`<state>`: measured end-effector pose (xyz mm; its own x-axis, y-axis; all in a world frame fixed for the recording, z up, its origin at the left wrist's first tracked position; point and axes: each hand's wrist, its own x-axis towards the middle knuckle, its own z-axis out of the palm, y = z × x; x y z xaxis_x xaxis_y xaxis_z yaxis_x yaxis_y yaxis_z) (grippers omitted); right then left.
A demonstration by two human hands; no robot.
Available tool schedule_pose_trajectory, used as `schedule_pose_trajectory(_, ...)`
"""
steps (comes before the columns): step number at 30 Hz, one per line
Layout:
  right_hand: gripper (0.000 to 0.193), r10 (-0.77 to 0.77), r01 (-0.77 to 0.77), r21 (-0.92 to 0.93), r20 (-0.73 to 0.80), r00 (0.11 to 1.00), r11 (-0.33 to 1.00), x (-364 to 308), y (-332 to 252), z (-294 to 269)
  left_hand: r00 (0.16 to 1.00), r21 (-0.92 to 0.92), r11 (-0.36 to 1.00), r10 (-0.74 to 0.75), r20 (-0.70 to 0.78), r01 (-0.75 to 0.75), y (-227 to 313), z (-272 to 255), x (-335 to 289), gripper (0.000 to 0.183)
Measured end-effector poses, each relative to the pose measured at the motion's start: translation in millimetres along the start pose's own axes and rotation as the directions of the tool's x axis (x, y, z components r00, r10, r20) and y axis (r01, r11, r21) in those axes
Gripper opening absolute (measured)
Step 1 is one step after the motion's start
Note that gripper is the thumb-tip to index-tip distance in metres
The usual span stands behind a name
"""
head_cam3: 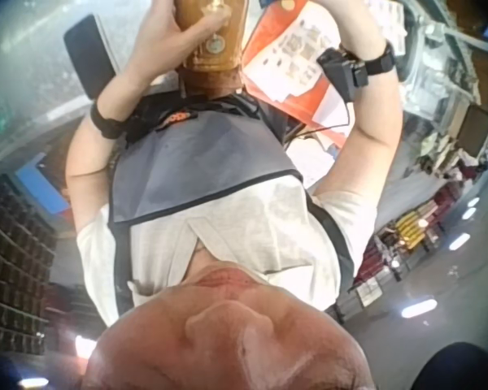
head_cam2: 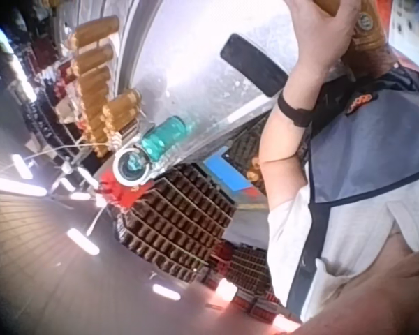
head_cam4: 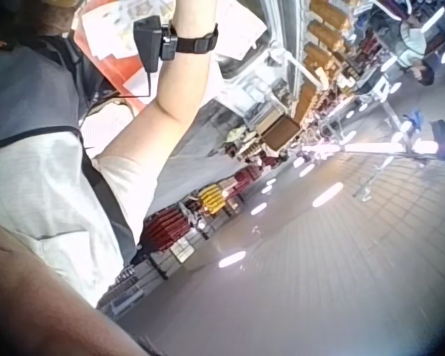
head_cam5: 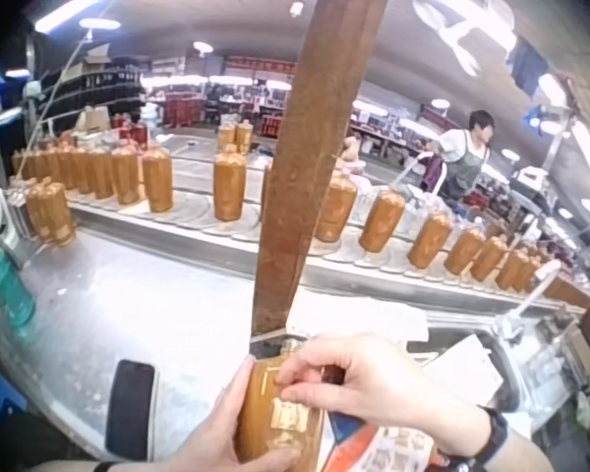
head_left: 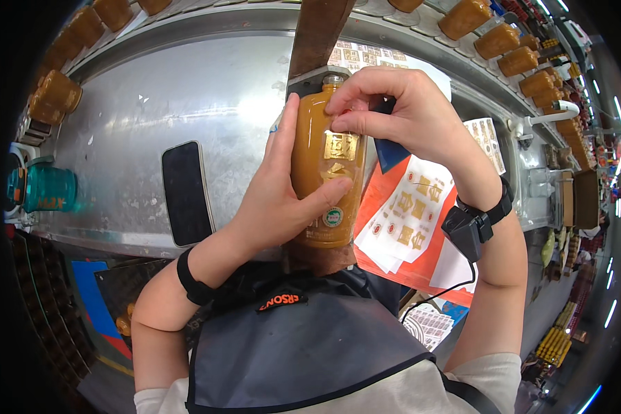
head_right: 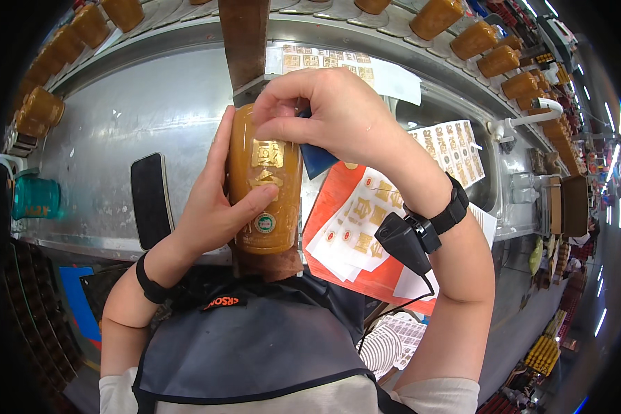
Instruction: The person applies labels to a bottle by hand, using a scraper to smooth them. They peel a large label from a sheet, press it onto the bottle, and then repeat the process with a smaller circular label and a long strip label.
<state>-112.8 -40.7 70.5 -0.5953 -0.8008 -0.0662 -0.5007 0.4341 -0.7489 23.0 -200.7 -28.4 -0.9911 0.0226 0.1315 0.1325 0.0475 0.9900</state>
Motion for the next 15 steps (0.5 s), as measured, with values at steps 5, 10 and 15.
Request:
schedule_pose_trajectory(5,0.014,-0.004,0.004,0.021,-0.006,1.000,1.000,0.8,1.5,0.6,1.000,-0.005,1.000,-0.003,0.008,0.003,2.2,0.1,0.8,0.105)
schedule_pose_trajectory(10,0.016,0.026,-0.025,0.050,-0.006,1.000,0.998,0.9,1.8,2.2,1.000,0.020,1.000,-0.002,0.008,0.002,0.6,-1.5,0.9,0.105)
schedule_pose_trajectory(15,0.024,-0.060,0.058,-0.030,-0.071,0.996,0.998,-1.8,1.8,3.9,1.000,-0.014,1.000,-0.015,0.010,0.015,4.9,-2.2,1.2,0.106)
